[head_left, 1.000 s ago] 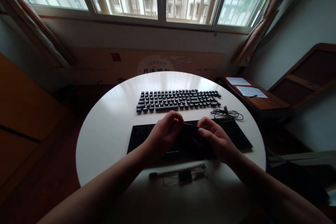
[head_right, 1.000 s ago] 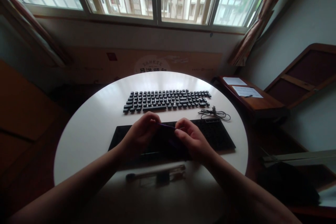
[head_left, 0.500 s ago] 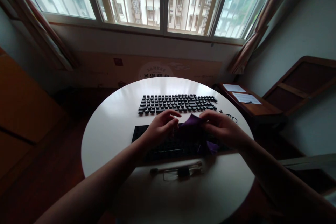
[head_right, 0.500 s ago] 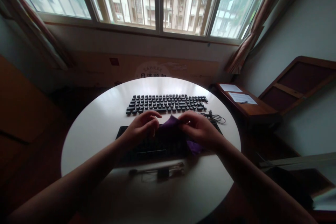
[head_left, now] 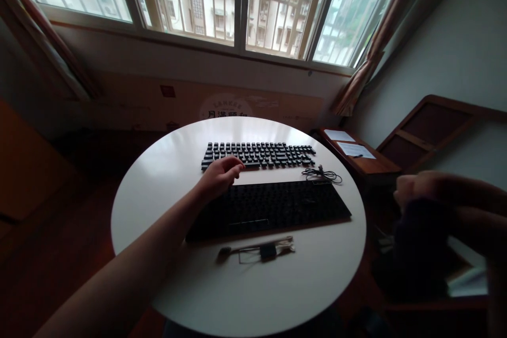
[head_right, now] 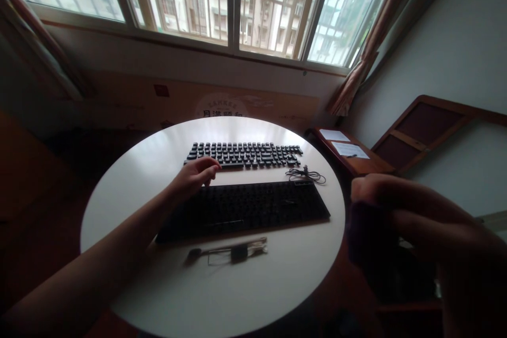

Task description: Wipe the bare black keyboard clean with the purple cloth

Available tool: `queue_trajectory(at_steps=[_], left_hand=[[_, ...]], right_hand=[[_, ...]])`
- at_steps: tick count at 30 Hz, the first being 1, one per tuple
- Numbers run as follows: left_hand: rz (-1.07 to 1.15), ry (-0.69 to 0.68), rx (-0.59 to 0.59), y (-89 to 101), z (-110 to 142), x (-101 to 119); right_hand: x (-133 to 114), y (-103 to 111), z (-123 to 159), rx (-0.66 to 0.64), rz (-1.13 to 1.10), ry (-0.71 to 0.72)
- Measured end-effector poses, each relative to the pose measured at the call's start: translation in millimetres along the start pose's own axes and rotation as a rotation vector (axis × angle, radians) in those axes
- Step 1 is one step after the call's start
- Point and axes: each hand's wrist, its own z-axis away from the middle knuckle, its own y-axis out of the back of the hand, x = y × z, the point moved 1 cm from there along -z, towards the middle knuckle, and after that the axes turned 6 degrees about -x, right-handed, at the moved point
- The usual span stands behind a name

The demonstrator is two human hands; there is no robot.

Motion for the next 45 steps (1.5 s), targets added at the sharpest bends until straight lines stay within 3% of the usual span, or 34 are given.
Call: queue_trajectory(at_steps=[2,5,6,8,11,15,18,21,23,29,37,45], left_hand=[[-0.191,-0.065,-0.052,0.6,1.8,3.6],[-0.330,-0.089,-0.110,2.0,2.9,5.7],[-0.346,-0.075,-0.123,2.6,2.7,4.8],[-0.386,-0.047,-0.147,3.4,1.5,1.3],[-0.481,-0.016,-0.206,3.5,-0.6,-6.3],[-0.585,0.020,-0.319,1.4,-2.0,-14.4],[-0.622,0.035,-0.390,-0.6,-2.5,-17.0],[-0.641,0.042,-0.419,-1.5,-2.8,-16.6],[-0.642,0.045,-0.427,-1.6,-2.9,-15.7],[-0.611,0.030,-0.444,-3.0,-2.8,-18.0],[-0.552,0.046,-0.411,-3.5,-0.6,-18.4],[-0.603,0.044,-0.414,-5.0,-1.6,-16.8]], right_hand=[[-3.2,7.3,1.3,-0.246,-0.028,-0.107],[8.4,4.9,-11.2,-0.799,0.124,-0.099],[17.9,0.2,-16.8,-0.924,0.196,-0.090],[43.8,-13.7,-27.1,-1.013,0.328,-0.096],[88.9,-37.0,-36.6,-0.851,0.486,-0.031],[136.9,-58.0,-35.1,-0.664,0.403,0.113],[155.3,-66.2,-30.9,-0.414,0.415,0.208],[158.7,-69.8,-27.3,-0.222,0.531,0.334],[154.7,-68.9,-25.1,-0.205,0.616,0.411],[145.3,-62.5,-13.3,-0.361,0.796,0.521],[155.5,-65.6,-7.6,-0.091,0.731,0.492],[149.1,-74.8,-15.0,-0.104,0.748,0.325]])
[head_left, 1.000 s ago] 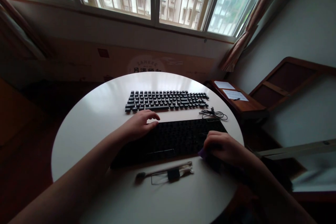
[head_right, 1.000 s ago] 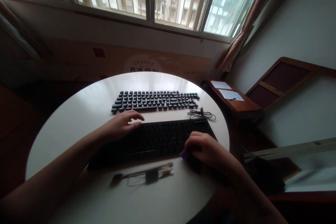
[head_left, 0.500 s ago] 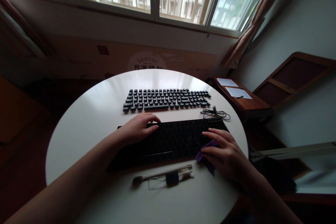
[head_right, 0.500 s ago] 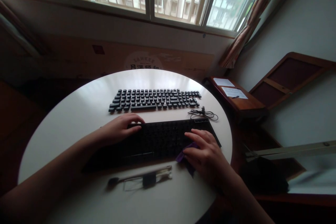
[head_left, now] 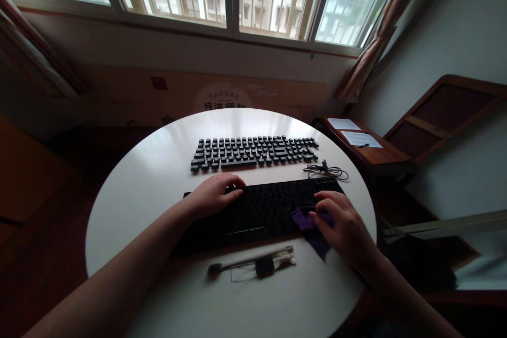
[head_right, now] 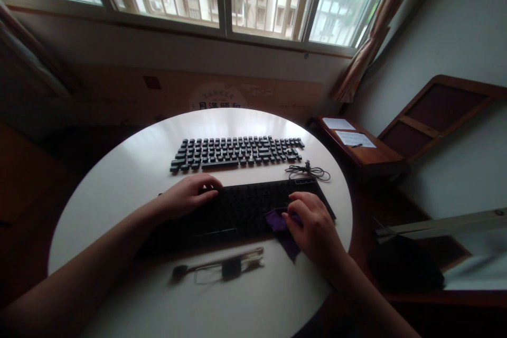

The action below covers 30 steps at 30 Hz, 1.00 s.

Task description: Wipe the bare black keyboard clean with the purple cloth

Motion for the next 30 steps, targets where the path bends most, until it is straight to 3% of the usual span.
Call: queue_trajectory(at_steps=[8,16,30], left_hand=[[-0.008,0.011,-0.018,1.4,-0.3,3.5],[-0.039,0.023,-0.016,-0.7,-0.7,4.2],[-0.026,0.033,0.014,-4.0,-1.0,0.8]], right_hand=[[-1.7,0.3,18.1,-0.136,0.148,0.097],[-12.0,-1.4,14.8,-0.037,0.092,0.209],[-18.7,-2.8,14.3,-0.064,0.112,0.191]])
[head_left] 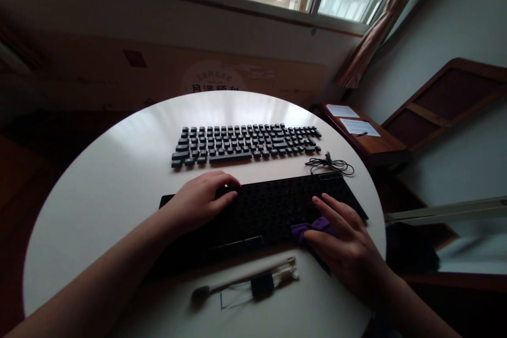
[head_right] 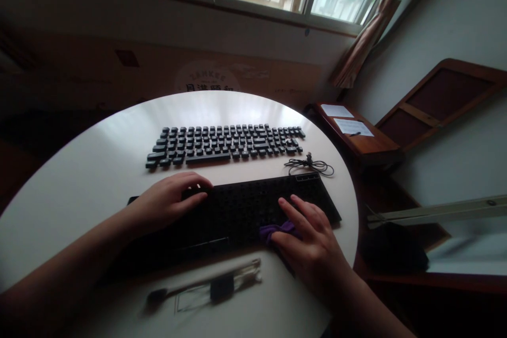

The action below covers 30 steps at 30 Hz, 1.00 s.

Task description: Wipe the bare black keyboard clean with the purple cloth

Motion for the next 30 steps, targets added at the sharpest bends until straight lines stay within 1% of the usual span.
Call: queue_trajectory(at_steps=[4,9,13,19,23,27,30], left_hand=[[0.009,0.006,-0.005,-0.1,-0.8,-0.3],[0.003,-0.002,0.000,-0.6,-0.6,-0.1],[0.011,0.004,-0.003,-0.6,-0.2,1.1],[0.008,0.003,-0.002,-0.2,-0.1,2.2],[0.009,0.004,-0.010,-0.6,-1.0,1.5],[-0.001,-0.001,-0.003,-1.6,-1.8,0.6],[0.000,-0.008,0.006,-1.9,-1.6,0.3]], right_hand=[[-1.8,-0.6,-1.5,-0.021,0.010,0.005],[-2.0,2.0,-8.0,-0.088,0.037,0.017],[-5.1,4.3,-13.3,-0.084,0.075,0.022],[-8.5,9.0,-15.6,-0.127,0.144,0.033],[-6.6,10.2,-16.1,-0.164,0.132,0.053],[-4.7,9.6,-18.0,-0.131,0.089,0.065],[-4.7,8.2,-19.2,-0.136,0.049,0.097]])
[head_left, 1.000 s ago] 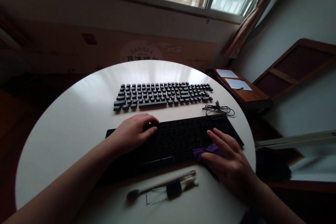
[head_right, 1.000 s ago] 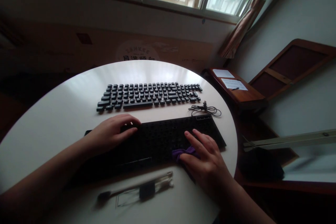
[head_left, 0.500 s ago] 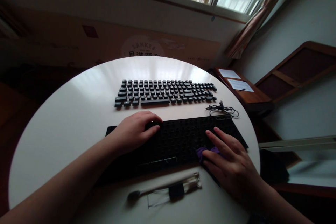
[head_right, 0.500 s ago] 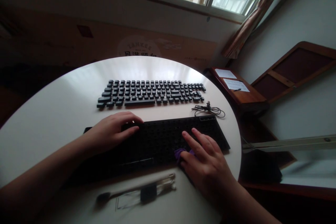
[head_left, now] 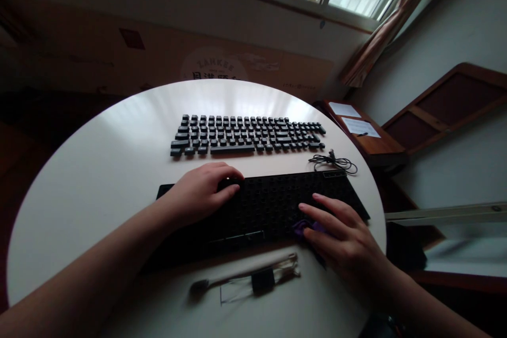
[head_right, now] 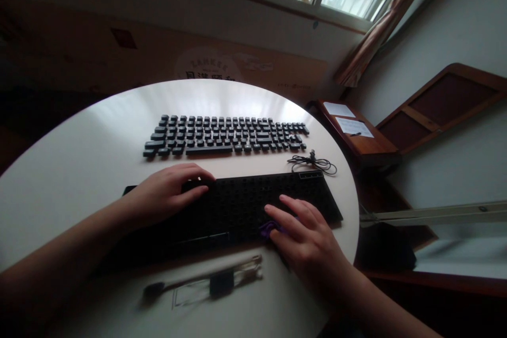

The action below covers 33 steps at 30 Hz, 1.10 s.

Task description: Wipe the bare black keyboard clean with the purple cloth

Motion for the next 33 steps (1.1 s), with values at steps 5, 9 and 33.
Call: queue_trajectory(at_steps=[5,9,33], left_hand=[[-0.003,-0.005,0.003,0.7,0.3,0.3],[0.013,-0.012,0.006,1.3,0.2,0.0],[0.057,-0.035,-0.021,4.3,0.8,0.2]], right_hand=[[0.2,-2.1,-0.5,0.066,-0.053,0.001],[2.7,-1.4,10.0,0.202,-0.146,0.010],[8.5,-13.2,9.8,0.021,-0.193,-0.165]])
